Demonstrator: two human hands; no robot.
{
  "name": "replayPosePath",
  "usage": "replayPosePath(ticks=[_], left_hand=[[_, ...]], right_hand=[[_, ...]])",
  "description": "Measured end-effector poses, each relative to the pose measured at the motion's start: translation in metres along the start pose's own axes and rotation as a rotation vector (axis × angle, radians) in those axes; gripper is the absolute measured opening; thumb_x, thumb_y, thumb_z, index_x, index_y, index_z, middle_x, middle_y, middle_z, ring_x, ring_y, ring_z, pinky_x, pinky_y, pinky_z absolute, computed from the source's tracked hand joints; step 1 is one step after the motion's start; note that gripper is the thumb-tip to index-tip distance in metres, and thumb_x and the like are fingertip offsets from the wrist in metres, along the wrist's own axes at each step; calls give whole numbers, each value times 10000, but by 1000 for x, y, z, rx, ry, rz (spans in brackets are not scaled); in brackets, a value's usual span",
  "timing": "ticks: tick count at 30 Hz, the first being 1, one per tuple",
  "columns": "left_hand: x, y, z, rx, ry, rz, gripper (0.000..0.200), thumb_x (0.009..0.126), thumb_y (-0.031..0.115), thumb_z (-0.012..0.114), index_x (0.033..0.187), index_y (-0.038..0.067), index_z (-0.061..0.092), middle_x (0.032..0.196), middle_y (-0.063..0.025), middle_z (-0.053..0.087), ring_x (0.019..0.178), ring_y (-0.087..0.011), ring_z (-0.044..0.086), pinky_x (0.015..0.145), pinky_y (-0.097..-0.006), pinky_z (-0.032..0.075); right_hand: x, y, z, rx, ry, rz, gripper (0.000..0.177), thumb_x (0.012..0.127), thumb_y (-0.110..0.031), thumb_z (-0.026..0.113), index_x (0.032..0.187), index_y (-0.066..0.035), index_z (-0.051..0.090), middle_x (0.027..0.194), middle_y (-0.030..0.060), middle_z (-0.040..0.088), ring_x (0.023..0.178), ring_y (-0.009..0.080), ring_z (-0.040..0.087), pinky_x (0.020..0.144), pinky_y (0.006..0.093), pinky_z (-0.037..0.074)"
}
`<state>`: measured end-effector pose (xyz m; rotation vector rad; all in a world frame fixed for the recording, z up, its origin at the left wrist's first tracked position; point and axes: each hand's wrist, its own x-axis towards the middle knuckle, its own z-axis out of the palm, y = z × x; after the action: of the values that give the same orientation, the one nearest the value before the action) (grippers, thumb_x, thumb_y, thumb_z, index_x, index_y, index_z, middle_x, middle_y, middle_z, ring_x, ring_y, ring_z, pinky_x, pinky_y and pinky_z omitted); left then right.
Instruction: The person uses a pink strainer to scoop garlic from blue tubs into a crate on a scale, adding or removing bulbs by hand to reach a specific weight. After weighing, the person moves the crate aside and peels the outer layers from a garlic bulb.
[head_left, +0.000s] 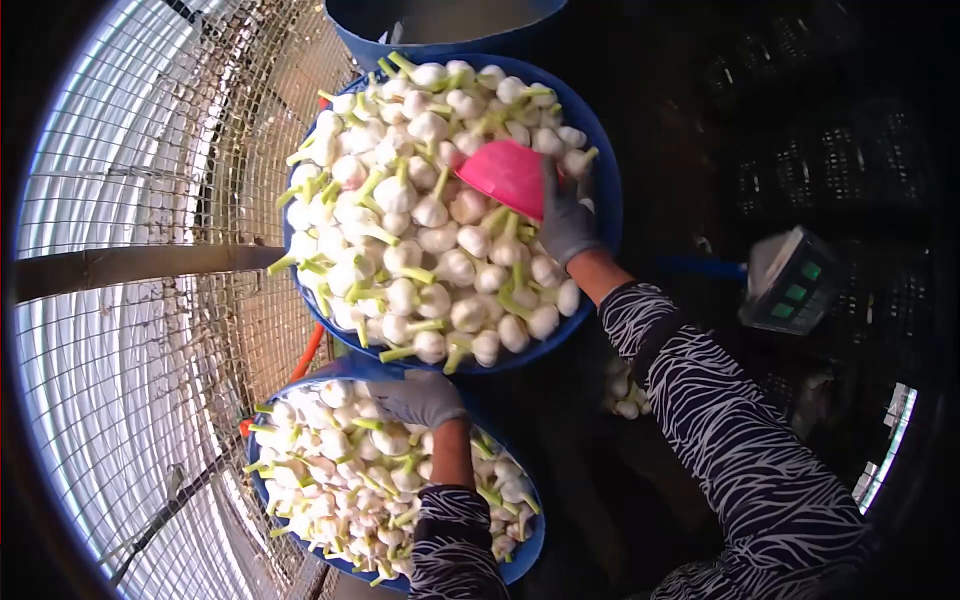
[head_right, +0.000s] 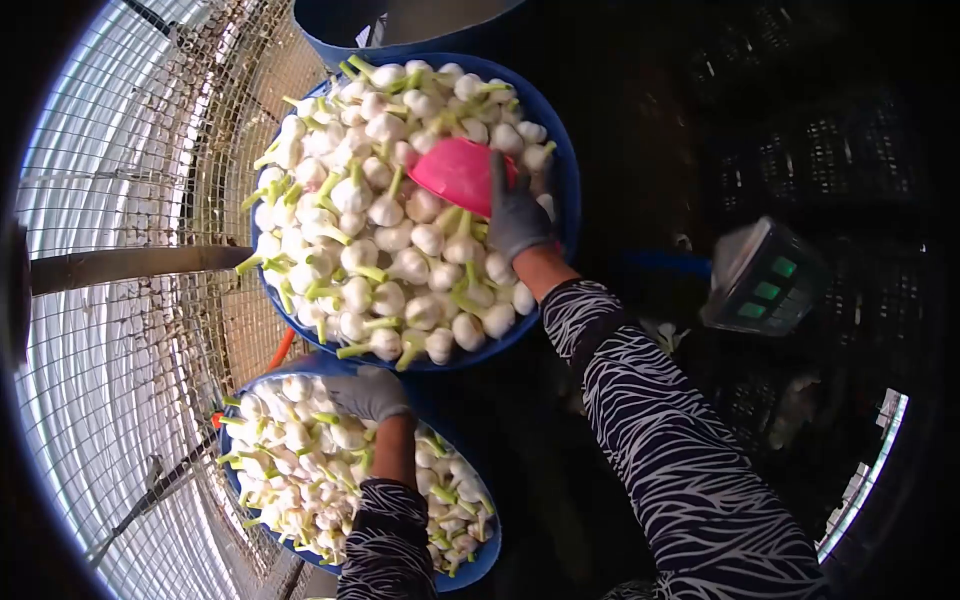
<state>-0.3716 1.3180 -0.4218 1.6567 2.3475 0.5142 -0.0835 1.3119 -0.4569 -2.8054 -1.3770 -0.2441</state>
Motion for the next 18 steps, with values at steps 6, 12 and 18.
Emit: replayPosePath(ticks=[6, 12, 18], left_hand=[[3, 2, -3, -25, -125, -63, 565, 747, 54, 531, 1255, -116, 352, 1166, -330, 478, 1107, -468, 442, 980, -489, 324], [2, 12, -11, -69, -155, -70, 561, 774, 62, 525, 1269, -120, 332, 1191, -341, 457, 1128, -470, 434, 992, -489, 322], [0, -1, 2, 18, -14, 33, 468, 786, 53, 520, 1207, -104, 390, 1087, -314, 509, 1018, -454, 497, 914, -484, 372]], right_hand=[[23, -7, 61, 510, -670, 315, 878, 787, -131, 565, 1497, -148, 48, 1482, 257, 241, 1350, 401, 305, 1094, 428, 297], [15, 22, 78, 374, -1161, -19, 543, 809, -99, 553, 1342, -97, 450, 1308, 137, 522, 1240, 316, 467, 1023, 405, 373], [-34, -1, 271, -4, -678, -667, 299, 874, -199, 511, 1104, -81, 659, 1119, 162, 640, 1029, 273, 622, 873, 377, 478]])
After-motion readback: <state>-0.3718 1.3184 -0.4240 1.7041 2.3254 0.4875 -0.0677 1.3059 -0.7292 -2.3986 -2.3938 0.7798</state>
